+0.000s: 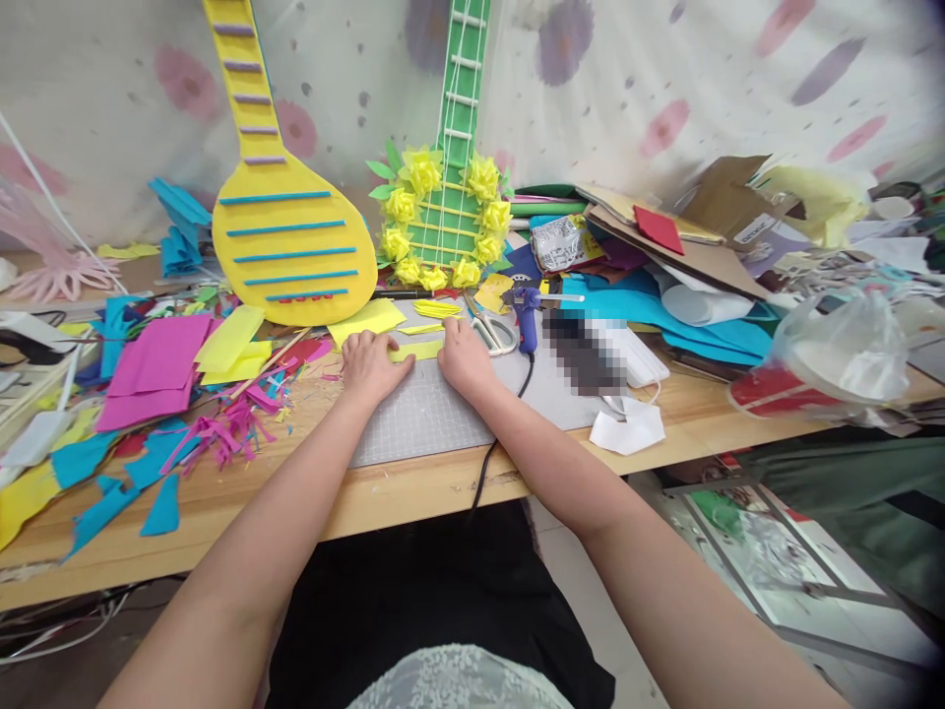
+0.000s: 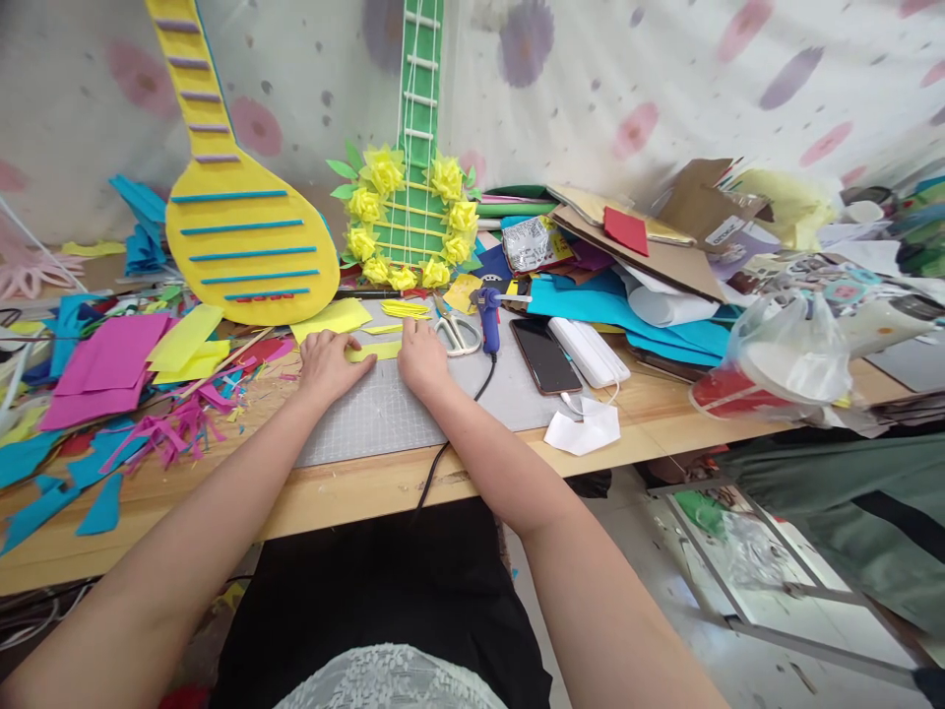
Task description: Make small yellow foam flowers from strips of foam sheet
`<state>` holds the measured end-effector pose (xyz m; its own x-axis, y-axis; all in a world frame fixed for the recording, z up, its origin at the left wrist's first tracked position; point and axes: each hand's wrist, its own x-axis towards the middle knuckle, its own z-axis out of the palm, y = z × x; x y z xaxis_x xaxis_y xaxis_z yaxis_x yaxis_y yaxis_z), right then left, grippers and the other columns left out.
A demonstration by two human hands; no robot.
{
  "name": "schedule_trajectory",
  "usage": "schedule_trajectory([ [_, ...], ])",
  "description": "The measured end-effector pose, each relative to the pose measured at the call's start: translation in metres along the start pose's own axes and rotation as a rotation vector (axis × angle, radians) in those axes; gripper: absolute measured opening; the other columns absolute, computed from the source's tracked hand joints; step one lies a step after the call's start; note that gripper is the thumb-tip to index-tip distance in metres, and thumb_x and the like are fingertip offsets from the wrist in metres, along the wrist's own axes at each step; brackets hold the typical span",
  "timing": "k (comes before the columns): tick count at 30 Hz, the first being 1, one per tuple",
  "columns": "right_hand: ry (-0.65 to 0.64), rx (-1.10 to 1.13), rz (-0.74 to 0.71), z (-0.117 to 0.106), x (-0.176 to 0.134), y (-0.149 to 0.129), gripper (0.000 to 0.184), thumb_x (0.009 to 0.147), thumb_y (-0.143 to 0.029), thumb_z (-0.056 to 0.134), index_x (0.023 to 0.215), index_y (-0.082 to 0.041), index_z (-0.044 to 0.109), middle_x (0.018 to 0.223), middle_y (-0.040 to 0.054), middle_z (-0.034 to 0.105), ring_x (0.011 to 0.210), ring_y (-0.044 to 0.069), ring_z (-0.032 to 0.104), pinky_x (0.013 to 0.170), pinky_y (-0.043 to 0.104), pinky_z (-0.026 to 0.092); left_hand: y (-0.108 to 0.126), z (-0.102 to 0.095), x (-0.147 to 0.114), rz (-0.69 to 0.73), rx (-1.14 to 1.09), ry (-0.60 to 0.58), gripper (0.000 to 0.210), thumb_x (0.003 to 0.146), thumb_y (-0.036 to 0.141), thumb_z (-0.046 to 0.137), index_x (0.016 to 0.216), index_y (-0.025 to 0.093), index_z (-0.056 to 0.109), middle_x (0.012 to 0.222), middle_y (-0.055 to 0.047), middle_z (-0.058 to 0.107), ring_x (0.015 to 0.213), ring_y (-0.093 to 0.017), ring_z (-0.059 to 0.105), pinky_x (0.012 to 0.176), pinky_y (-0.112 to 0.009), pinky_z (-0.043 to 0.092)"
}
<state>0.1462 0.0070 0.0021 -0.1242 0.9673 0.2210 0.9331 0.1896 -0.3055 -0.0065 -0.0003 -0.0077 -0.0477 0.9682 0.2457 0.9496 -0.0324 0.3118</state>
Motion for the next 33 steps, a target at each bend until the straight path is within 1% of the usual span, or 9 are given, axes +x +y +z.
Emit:
schedule_trajectory([
  [3, 0.018, 0.121, -0.239, 0.009, 0.005, -0.001, 0.040, 0.079, -0.007, 0.039, 0.118, -0.012, 0.047, 0.110, 0.0124, 0.056, 0.103, 0.021, 0.050, 0.090, 0.032, 0.040, 0.000, 0.000, 0.000, -0.004, 0.015, -0.003, 0.037, 0.070, 0.052, 0.058, 0.090, 0.022, 0.064, 0.098, -0.010, 0.055, 0.107, -0.030, 0.043, 0.097, -0.042, 0.031],
  [6, -0.044, 0.197, -0.337, 0.020, 0.008, -0.003, 0.039, 0.080, -0.008, 0.040, 0.118, -0.013, 0.047, 0.106, 0.0102, 0.058, 0.099, 0.020, 0.051, 0.090, 0.032, 0.040, 0.000, 0.001, 0.000, -0.003, 0.025, 0.005, 0.038, 0.070, 0.054, 0.057, 0.091, 0.023, 0.064, 0.098, -0.010, 0.055, 0.107, -0.030, 0.043, 0.096, -0.042, 0.031],
  [9, -0.061, 0.219, -0.330, 0.026, 0.009, -0.002, 0.037, 0.082, -0.010, 0.039, 0.117, -0.013, 0.049, 0.105, 0.0105, 0.057, 0.099, 0.019, 0.050, 0.090, 0.034, 0.039, -0.002, 0.001, 0.000, 0.009, 0.014, 0.008, 0.033, 0.072, 0.050, 0.057, 0.091, 0.024, 0.064, 0.098, -0.010, 0.056, 0.107, -0.030, 0.043, 0.096, -0.042, 0.032],
  [14, -0.071, 0.228, -0.307, 0.025, 0.009, 0.001, 0.036, 0.082, -0.009, 0.039, 0.117, -0.011, 0.049, 0.105, 0.0112, 0.056, 0.100, 0.018, 0.049, 0.092, 0.031, 0.038, -0.008, -0.004, -0.003, 0.004, -0.036, 0.005, 0.022, 0.073, 0.031, 0.054, 0.094, 0.024, 0.060, 0.099, -0.011, 0.055, 0.107, -0.032, 0.043, 0.093, -0.045, 0.032],
  [20, -0.081, 0.244, -0.283, 0.026, 0.009, 0.000, 0.037, 0.082, -0.009, 0.038, 0.116, -0.012, 0.049, 0.105, 0.0105, 0.056, 0.099, 0.018, 0.049, 0.091, 0.032, 0.038, -0.017, -0.007, -0.008, -0.028, -0.029, 0.008, 0.035, 0.071, 0.009, 0.041, 0.100, 0.022, 0.056, 0.101, -0.010, 0.059, 0.106, -0.030, 0.045, 0.090, -0.043, 0.033],
  [22, -0.078, 0.256, -0.279, 0.024, 0.008, 0.000, 0.036, 0.082, -0.010, 0.038, 0.116, -0.013, 0.050, 0.105, 0.0099, 0.055, 0.099, 0.018, 0.049, 0.091, 0.032, 0.038, -0.017, -0.007, -0.008, -0.043, -0.048, 0.006, 0.034, 0.072, 0.010, 0.041, 0.101, 0.020, 0.055, 0.105, -0.010, 0.060, 0.107, -0.030, 0.045, 0.092, -0.043, 0.033],
  [26, -0.057, 0.309, -0.313, 0.017, 0.006, 0.001, 0.041, 0.076, -0.008, 0.038, 0.116, -0.013, 0.049, 0.101, 0.0086, 0.056, 0.097, 0.018, 0.049, 0.088, 0.030, 0.039, -0.015, -0.008, -0.008, 0.018, -0.126, 0.004, 0.030, 0.075, 0.025, 0.051, 0.104, 0.020, 0.053, 0.109, -0.008, 0.062, 0.107, -0.029, 0.047, 0.095, -0.043, 0.032],
  [30, 0.048, 0.300, -0.313, 0.010, 0.004, 0.004, 0.049, 0.067, -0.004, 0.039, 0.115, -0.012, 0.051, 0.102, 0.0087, 0.058, 0.098, 0.020, 0.047, 0.091, 0.032, 0.036, -0.017, -0.008, -0.007, 0.043, -0.267, -0.014, 0.035, 0.072, 0.025, 0.056, 0.106, 0.021, 0.051, 0.096, -0.004, 0.066, 0.097, -0.024, 0.054, 0.092, -0.040, 0.036],
  [33, 0.046, 0.289, -0.349, 0.008, 0.003, 0.004, 0.051, 0.066, -0.007, 0.043, 0.116, -0.013, 0.052, 0.105, 0.0080, 0.060, 0.102, 0.022, 0.046, 0.092, 0.033, 0.035, -0.020, -0.008, -0.007, 0.051, -0.375, -0.018, 0.032, 0.071, 0.023, 0.056, 0.103, 0.020, 0.051, 0.087, -0.002, 0.065, 0.088, -0.020, 0.057, 0.087, -0.037, 0.040],
])
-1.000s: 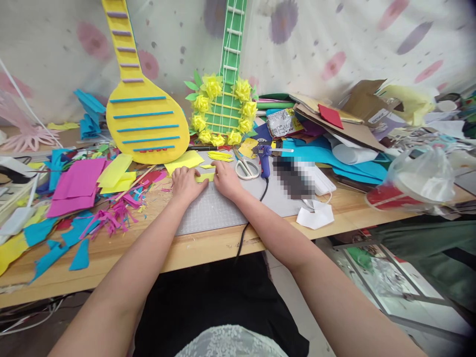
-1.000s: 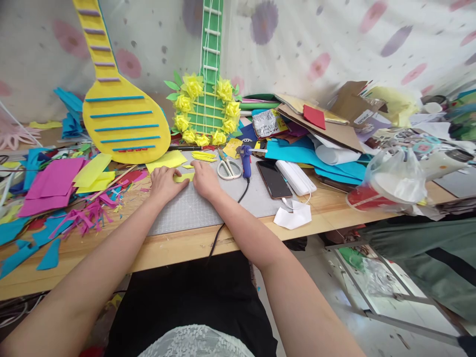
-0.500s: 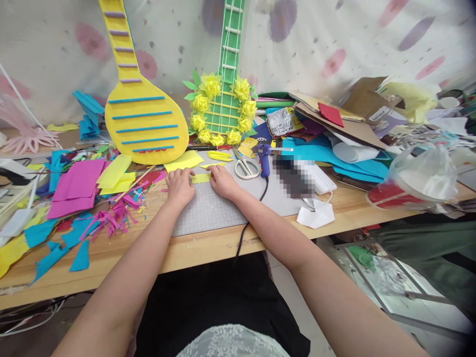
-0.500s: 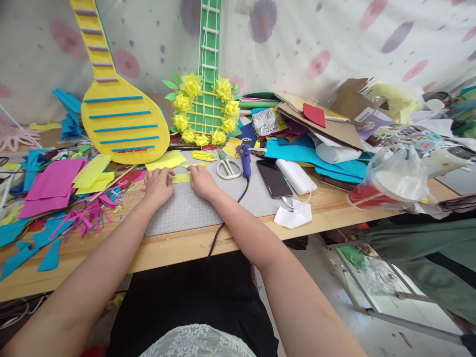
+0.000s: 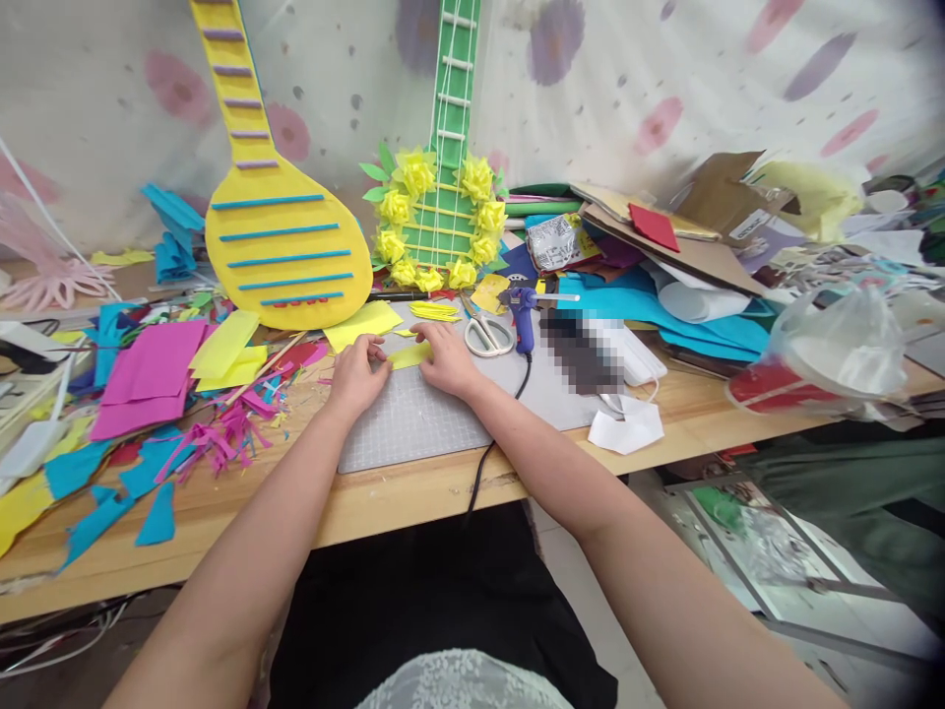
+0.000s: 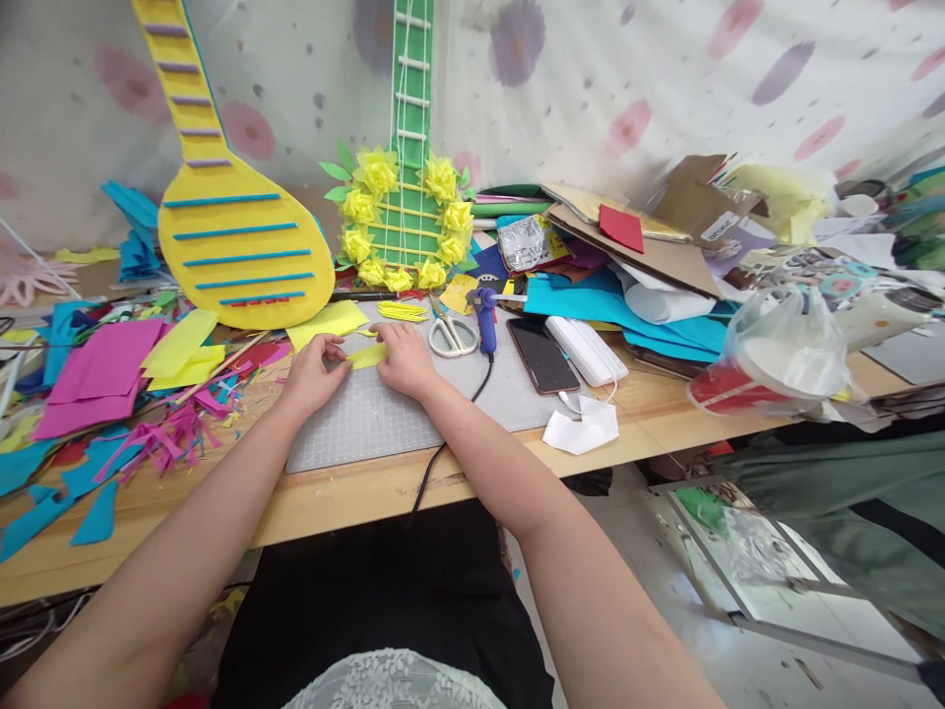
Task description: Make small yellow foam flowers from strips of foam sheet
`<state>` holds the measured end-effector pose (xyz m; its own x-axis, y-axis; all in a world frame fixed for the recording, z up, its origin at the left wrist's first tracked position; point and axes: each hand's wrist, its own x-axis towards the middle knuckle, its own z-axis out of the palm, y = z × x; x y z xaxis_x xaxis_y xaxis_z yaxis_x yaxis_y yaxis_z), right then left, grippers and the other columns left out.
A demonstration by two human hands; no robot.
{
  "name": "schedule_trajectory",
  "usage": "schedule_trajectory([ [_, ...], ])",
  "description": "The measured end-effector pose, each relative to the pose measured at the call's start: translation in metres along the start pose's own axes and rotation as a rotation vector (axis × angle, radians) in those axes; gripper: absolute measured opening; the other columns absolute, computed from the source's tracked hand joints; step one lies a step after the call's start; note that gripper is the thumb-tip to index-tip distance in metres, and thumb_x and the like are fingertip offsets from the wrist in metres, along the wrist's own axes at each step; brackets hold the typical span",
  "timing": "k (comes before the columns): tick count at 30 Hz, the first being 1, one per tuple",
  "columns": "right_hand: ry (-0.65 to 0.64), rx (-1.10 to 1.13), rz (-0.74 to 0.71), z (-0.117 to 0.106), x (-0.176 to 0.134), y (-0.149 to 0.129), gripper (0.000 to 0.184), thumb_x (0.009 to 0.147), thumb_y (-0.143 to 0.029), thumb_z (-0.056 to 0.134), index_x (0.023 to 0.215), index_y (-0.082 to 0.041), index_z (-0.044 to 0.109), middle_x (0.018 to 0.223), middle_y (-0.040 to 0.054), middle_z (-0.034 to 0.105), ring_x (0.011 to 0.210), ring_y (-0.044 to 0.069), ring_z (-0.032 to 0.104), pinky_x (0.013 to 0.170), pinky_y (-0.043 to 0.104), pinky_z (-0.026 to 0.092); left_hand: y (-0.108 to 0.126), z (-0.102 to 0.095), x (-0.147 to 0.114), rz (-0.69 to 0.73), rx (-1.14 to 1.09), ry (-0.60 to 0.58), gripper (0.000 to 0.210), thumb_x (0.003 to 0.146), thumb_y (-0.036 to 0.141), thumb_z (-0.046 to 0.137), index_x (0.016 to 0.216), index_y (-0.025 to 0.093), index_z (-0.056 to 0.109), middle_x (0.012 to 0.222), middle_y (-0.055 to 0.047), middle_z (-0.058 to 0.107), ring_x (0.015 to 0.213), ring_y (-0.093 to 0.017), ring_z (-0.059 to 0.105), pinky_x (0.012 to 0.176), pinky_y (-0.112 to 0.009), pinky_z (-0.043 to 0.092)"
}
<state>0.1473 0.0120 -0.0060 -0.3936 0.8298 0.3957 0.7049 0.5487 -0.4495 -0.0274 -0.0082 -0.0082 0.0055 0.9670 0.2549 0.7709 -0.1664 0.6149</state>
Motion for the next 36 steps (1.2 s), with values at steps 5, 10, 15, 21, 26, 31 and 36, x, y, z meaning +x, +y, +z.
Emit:
schedule_trajectory([
  [5, -0.063, -0.002, -0.079, 0.002, 0.000, -0.003, 0.049, 0.070, -0.008, 0.045, 0.118, -0.015, 0.052, 0.105, 0.0060, 0.063, 0.105, 0.022, 0.045, 0.094, 0.034, 0.034, 0.000, -0.001, 0.000, 0.036, -0.032, 0.019, 0.027, 0.071, 0.022, 0.054, 0.098, 0.020, 0.054, 0.083, -0.002, 0.065, 0.082, -0.018, 0.058, 0.083, -0.035, 0.043],
  [10, -0.048, -0.051, -0.070, 0.004, 0.002, -0.002, 0.035, 0.081, -0.011, 0.042, 0.111, -0.017, 0.058, 0.098, 0.0070, 0.064, 0.102, 0.021, 0.046, 0.091, 0.035, 0.033, 0.001, 0.000, 0.002, 0.047, -0.003, 0.019, 0.023, 0.079, 0.033, 0.047, 0.094, 0.020, 0.058, 0.086, -0.004, 0.066, 0.084, -0.019, 0.058, 0.084, -0.035, 0.042],
  [15, 0.011, -0.082, -0.172, 0.001, 0.001, -0.005, 0.030, 0.088, -0.016, 0.039, 0.103, -0.022, 0.064, 0.100, 0.0053, 0.064, 0.103, 0.020, 0.043, 0.092, 0.036, 0.030, -0.001, 0.001, 0.007, 0.008, -0.012, 0.049, 0.033, 0.086, 0.035, 0.034, 0.094, 0.018, 0.061, 0.103, -0.009, 0.066, 0.099, -0.022, 0.056, 0.091, -0.037, 0.040],
  [21, -0.032, -0.089, -0.198, -0.002, 0.000, -0.009, 0.031, 0.086, -0.013, 0.042, 0.090, -0.025, 0.070, 0.098, 0.0045, 0.063, 0.097, 0.020, 0.041, 0.090, 0.037, 0.030, -0.006, 0.004, 0.008, -0.029, -0.180, -0.008, 0.041, 0.090, 0.039, 0.026, 0.100, 0.020, 0.061, 0.101, -0.006, 0.069, 0.100, -0.019, 0.059, 0.093, -0.035, 0.042],
  [26, -0.055, -0.028, -0.213, -0.005, 0.000, -0.009, 0.026, 0.084, -0.013, 0.046, 0.083, -0.024, 0.070, 0.096, 0.0041, 0.062, 0.099, 0.020, 0.041, 0.092, 0.037, 0.032, -0.007, 0.005, 0.008, -0.067, -0.208, -0.025, 0.029, 0.080, 0.029, 0.046, 0.104, 0.019, 0.059, 0.102, -0.007, 0.068, 0.094, -0.019, 0.062, 0.089, -0.034, 0.046],
  [31, 0.008, -0.012, -0.207, -0.013, -0.002, -0.016, 0.024, 0.082, -0.016, 0.051, 0.073, -0.027, 0.070, 0.110, 0.0006, 0.059, 0.115, 0.022, 0.037, 0.100, 0.042, 0.026, -0.009, 0.005, 0.012, -0.088, -0.335, -0.046, 0.031, 0.082, 0.028, 0.041, 0.106, 0.020, 0.058, 0.105, -0.006, 0.066, 0.089, -0.017, 0.064, 0.088, -0.034, 0.047],
  [36, 0.048, -0.012, -0.146, -0.021, -0.001, -0.016, 0.022, 0.083, -0.021, 0.052, 0.073, -0.029, 0.070, 0.118, -0.0008, 0.056, 0.125, 0.024, 0.029, 0.102, 0.045, 0.023, -0.007, 0.003, 0.014, -0.135, -0.530, -0.023, 0.036, 0.076, 0.031, 0.051, 0.110, 0.018, 0.055, 0.108, -0.008, 0.063, 0.082, -0.016, 0.063, 0.079, -0.033, 0.051],
])
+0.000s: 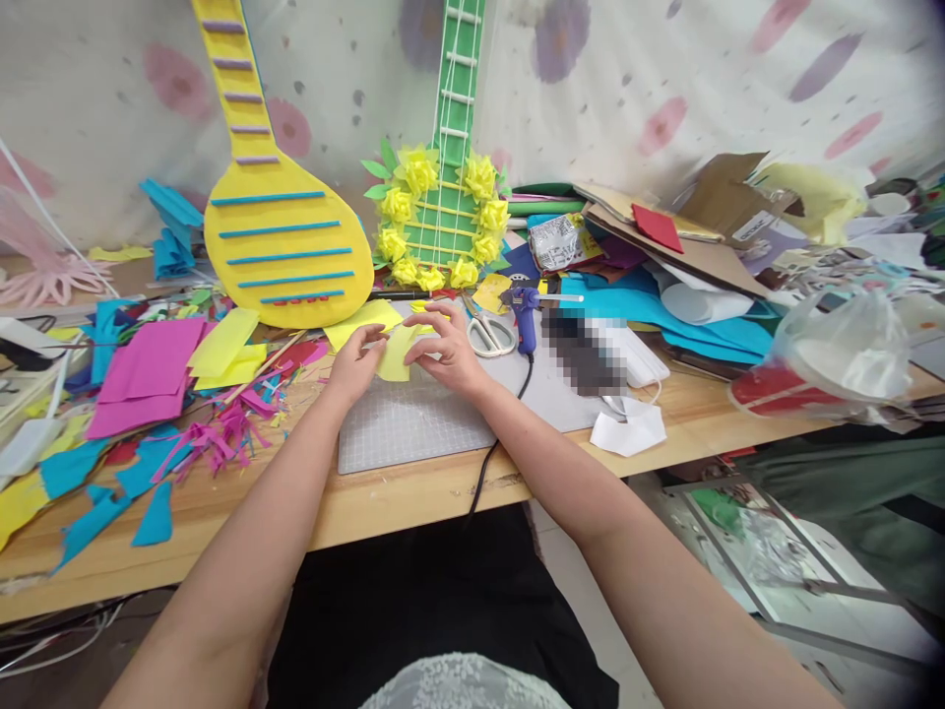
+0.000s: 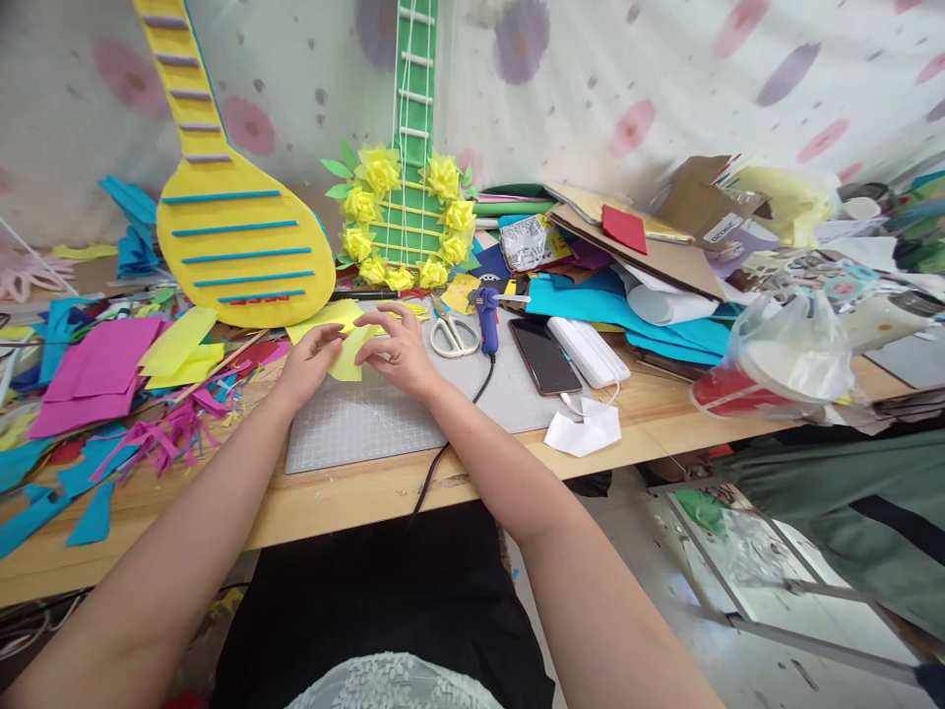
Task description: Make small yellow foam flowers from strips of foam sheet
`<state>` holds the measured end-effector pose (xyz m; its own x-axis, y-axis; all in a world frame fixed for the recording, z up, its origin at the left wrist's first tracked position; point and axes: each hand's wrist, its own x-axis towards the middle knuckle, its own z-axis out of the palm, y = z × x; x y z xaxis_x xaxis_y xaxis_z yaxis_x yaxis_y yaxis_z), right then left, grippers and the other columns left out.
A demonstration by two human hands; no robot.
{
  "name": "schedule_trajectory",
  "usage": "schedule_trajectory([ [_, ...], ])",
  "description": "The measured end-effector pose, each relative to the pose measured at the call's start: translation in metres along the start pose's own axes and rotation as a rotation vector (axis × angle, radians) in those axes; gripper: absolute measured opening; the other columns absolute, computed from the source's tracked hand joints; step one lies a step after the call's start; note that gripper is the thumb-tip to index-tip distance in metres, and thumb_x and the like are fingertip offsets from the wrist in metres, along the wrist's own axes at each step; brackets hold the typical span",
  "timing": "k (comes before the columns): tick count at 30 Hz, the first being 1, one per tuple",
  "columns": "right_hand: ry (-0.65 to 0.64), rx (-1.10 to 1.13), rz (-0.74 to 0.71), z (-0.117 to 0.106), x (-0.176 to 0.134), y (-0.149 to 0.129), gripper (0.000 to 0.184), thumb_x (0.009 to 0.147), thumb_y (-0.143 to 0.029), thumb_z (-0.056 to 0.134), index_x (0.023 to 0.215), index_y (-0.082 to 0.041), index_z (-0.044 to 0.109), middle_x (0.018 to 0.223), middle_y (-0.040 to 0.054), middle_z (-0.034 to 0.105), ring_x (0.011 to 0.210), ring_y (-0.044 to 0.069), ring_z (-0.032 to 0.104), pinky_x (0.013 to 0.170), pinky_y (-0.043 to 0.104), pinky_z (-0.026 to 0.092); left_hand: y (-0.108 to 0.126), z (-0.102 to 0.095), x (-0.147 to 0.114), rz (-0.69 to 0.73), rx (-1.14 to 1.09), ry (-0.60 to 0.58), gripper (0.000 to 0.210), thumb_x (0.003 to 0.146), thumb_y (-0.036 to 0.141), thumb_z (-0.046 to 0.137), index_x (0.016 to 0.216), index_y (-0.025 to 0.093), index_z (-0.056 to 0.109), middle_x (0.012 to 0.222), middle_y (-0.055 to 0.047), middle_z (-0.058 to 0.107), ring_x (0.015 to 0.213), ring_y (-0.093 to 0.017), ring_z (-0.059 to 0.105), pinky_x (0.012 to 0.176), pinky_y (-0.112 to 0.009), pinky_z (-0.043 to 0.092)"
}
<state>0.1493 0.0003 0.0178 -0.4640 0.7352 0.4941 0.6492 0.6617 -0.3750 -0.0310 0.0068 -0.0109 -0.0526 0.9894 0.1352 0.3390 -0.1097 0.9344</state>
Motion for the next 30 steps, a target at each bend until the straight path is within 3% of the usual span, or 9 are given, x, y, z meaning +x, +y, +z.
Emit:
schedule_trajectory([
  [4, -0.030, -0.020, 0.018, 0.006, 0.001, 0.011, 0.022, 0.083, -0.020, 0.049, 0.077, -0.028, 0.068, 0.116, -0.0009, 0.058, 0.122, 0.023, 0.031, 0.102, 0.044, 0.024, 0.001, 0.002, -0.001, -0.034, -0.046, -0.018, 0.053, 0.065, 0.023, 0.063, 0.116, 0.020, 0.049, 0.109, -0.007, 0.060, 0.064, -0.009, 0.059, 0.067, -0.029, 0.051],
  [10, -0.103, -0.117, -0.044, 0.018, 0.000, 0.014, 0.036, 0.079, -0.009, 0.046, 0.106, -0.026, 0.063, 0.122, 0.0007, 0.057, 0.115, 0.023, 0.036, 0.098, 0.041, 0.023, -0.003, 0.009, -0.004, 0.049, 0.099, 0.056, 0.047, 0.066, 0.022, 0.062, 0.111, 0.021, 0.050, 0.104, -0.005, 0.058, 0.059, -0.006, 0.054, 0.066, -0.026, 0.050],
  [17, -0.170, -0.076, -0.102, 0.017, -0.001, 0.022, 0.013, 0.081, -0.020, 0.057, 0.086, -0.021, 0.069, 0.105, 0.0045, 0.065, 0.102, 0.023, 0.042, 0.089, 0.040, 0.025, -0.006, 0.007, -0.007, 0.119, 0.230, 0.106, 0.036, 0.069, 0.015, 0.056, 0.105, 0.019, 0.054, 0.108, -0.006, 0.055, 0.064, -0.008, 0.057, 0.067, -0.027, 0.051],
  [21, -0.219, -0.028, -0.069, 0.015, -0.002, 0.024, 0.014, 0.082, -0.029, 0.059, 0.086, -0.021, 0.069, 0.101, 0.0043, 0.067, 0.097, 0.022, 0.045, 0.086, 0.037, 0.028, -0.002, 0.006, -0.010, 0.177, 0.320, 0.077, 0.035, 0.067, 0.016, 0.059, 0.102, 0.019, 0.059, 0.105, -0.007, 0.053, 0.086, -0.016, 0.058, 0.075, -0.031, 0.052],
  [24, -0.236, 0.008, -0.034, 0.017, -0.002, 0.023, 0.016, 0.084, -0.029, 0.057, 0.088, -0.020, 0.069, 0.100, 0.0041, 0.067, 0.096, 0.021, 0.046, 0.086, 0.036, 0.029, 0.001, 0.006, -0.013, 0.228, 0.456, 0.065, 0.040, 0.062, 0.015, 0.064, 0.102, 0.022, 0.061, 0.104, -0.008, 0.051, 0.108, -0.025, 0.049, 0.087, -0.038, 0.049],
  [30, -0.239, 0.022, 0.060, 0.025, 0.002, 0.022, 0.017, 0.086, -0.028, 0.053, 0.091, -0.019, 0.067, 0.097, 0.0051, 0.067, 0.096, 0.020, 0.049, 0.085, 0.034, 0.030, 0.003, 0.006, -0.016, 0.233, 0.519, 0.057, 0.045, 0.063, 0.013, 0.062, 0.106, 0.024, 0.055, 0.109, -0.008, 0.048, 0.112, -0.026, 0.043, 0.093, -0.042, 0.044],
])
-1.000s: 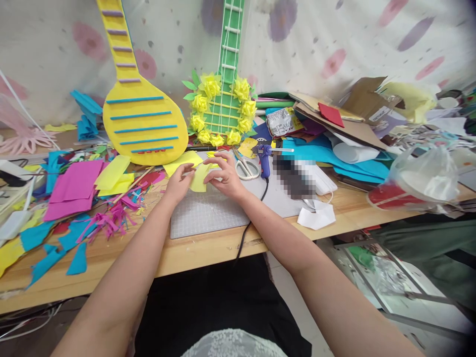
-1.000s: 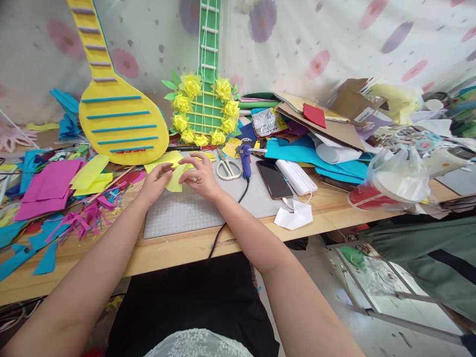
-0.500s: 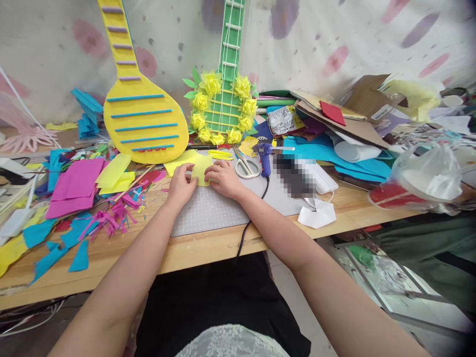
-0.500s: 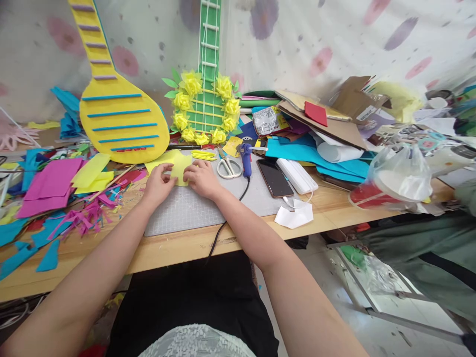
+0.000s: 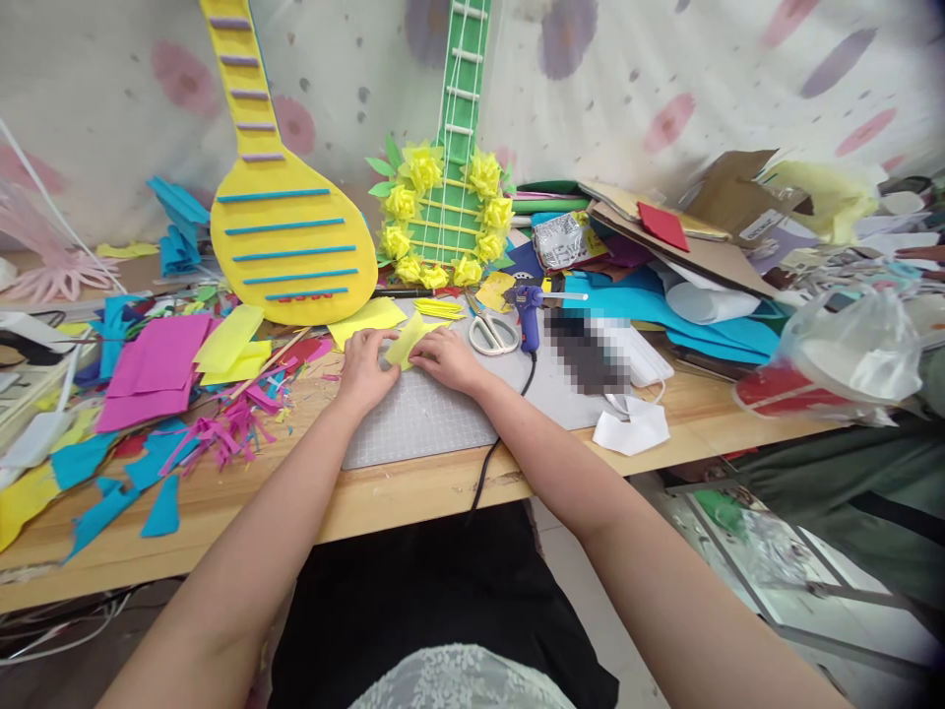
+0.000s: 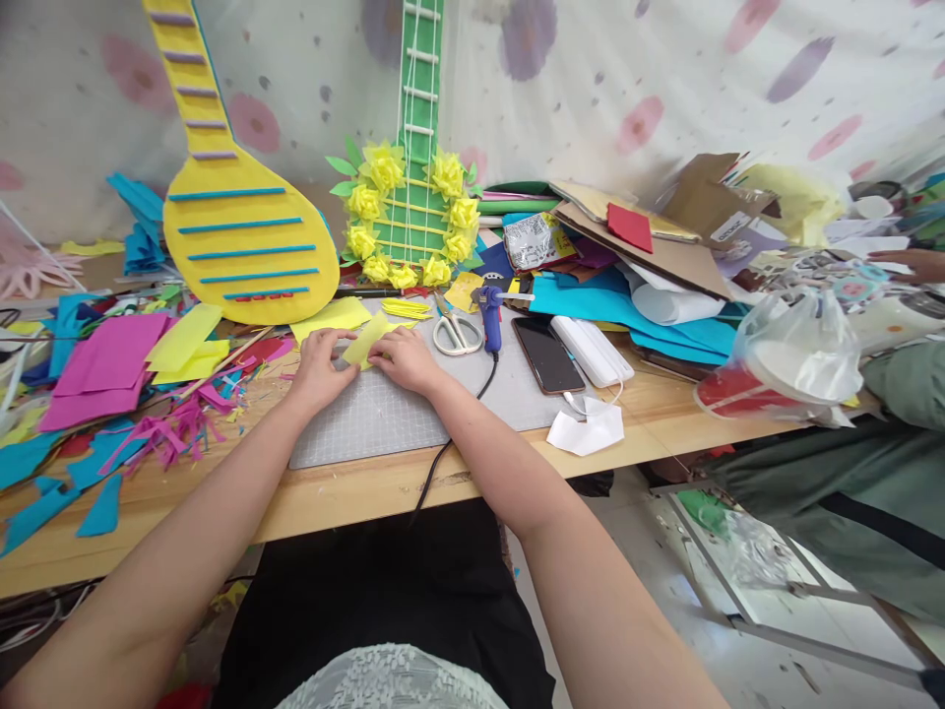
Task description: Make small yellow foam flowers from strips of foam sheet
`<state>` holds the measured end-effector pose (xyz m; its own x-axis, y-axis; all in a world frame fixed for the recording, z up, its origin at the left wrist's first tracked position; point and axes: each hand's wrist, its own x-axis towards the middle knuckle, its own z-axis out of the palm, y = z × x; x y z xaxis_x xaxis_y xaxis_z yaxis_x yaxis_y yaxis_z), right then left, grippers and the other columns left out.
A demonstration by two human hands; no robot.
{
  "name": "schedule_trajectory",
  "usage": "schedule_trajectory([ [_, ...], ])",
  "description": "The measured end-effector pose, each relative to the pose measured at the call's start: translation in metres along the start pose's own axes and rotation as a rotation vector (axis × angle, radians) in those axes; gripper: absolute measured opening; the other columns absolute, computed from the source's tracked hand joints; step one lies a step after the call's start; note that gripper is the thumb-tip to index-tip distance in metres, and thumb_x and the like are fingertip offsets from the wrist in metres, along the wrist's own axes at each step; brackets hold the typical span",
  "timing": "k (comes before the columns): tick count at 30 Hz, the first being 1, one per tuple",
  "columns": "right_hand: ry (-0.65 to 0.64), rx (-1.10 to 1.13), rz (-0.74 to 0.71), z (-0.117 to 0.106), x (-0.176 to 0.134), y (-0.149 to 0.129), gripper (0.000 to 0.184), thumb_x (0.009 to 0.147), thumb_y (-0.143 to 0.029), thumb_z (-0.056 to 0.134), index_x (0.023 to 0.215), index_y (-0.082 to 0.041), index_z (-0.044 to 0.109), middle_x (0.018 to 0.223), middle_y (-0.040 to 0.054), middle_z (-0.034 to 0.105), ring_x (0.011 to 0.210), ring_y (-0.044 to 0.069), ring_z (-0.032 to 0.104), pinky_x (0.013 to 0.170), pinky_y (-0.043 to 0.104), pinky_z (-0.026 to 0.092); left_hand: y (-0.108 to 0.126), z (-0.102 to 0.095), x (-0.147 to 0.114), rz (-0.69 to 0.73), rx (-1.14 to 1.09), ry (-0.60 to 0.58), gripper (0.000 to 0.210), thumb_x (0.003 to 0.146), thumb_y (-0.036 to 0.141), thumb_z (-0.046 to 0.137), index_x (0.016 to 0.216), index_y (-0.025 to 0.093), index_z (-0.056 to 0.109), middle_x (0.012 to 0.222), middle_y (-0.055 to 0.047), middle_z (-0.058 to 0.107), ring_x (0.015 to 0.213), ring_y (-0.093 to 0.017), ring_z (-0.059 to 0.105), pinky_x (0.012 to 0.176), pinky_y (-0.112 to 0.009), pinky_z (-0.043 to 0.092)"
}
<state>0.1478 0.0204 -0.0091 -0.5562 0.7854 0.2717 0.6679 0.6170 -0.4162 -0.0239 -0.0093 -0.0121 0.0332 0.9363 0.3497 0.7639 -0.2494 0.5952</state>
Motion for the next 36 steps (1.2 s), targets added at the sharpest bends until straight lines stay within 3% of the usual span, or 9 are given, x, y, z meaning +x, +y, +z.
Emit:
schedule_trajectory([
  [4, 0.028, 0.004, 0.048, 0.005, 0.004, -0.001, 0.016, 0.086, -0.026, 0.052, 0.092, -0.020, 0.065, 0.092, 0.0042, 0.067, 0.094, 0.020, 0.050, 0.083, 0.033, 0.030, -0.001, 0.002, 0.000, 0.015, -0.016, 0.017, 0.050, 0.062, 0.012, 0.062, 0.109, 0.025, 0.047, 0.112, -0.007, 0.048, 0.113, -0.025, 0.040, 0.091, -0.041, 0.043],
  [10, 0.077, 0.016, 0.129, 0.007, 0.006, -0.007, 0.021, 0.083, -0.023, 0.054, 0.103, -0.018, 0.055, 0.082, 0.0023, 0.066, 0.090, 0.019, 0.051, 0.082, 0.031, 0.031, 0.000, 0.003, 0.000, -0.015, -0.005, 0.010, 0.042, 0.062, 0.011, 0.060, 0.099, 0.025, 0.046, 0.108, -0.006, 0.045, 0.111, -0.024, 0.040, 0.091, -0.041, 0.042],
  [23, 0.082, -0.138, 0.153, 0.009, 0.007, -0.010, 0.015, 0.082, -0.025, 0.052, 0.095, -0.018, 0.051, 0.082, 0.0047, 0.064, 0.088, 0.022, 0.052, 0.079, 0.032, 0.033, -0.006, 0.006, 0.003, -0.046, -0.055, 0.004, 0.038, 0.060, 0.008, 0.059, 0.091, 0.025, 0.046, 0.098, -0.004, 0.046, 0.101, -0.022, 0.044, 0.089, -0.039, 0.043],
  [36, 0.081, -0.192, 0.186, 0.011, 0.008, -0.010, 0.015, 0.084, -0.031, 0.052, 0.091, -0.018, 0.052, 0.083, 0.0055, 0.064, 0.085, 0.022, 0.053, 0.075, 0.031, 0.034, 0.001, 0.002, 0.003, -0.074, -0.030, -0.019, 0.026, 0.062, 0.010, 0.058, 0.083, 0.025, 0.058, 0.096, -0.005, 0.045, 0.104, -0.024, 0.046, 0.095, -0.042, 0.040],
])
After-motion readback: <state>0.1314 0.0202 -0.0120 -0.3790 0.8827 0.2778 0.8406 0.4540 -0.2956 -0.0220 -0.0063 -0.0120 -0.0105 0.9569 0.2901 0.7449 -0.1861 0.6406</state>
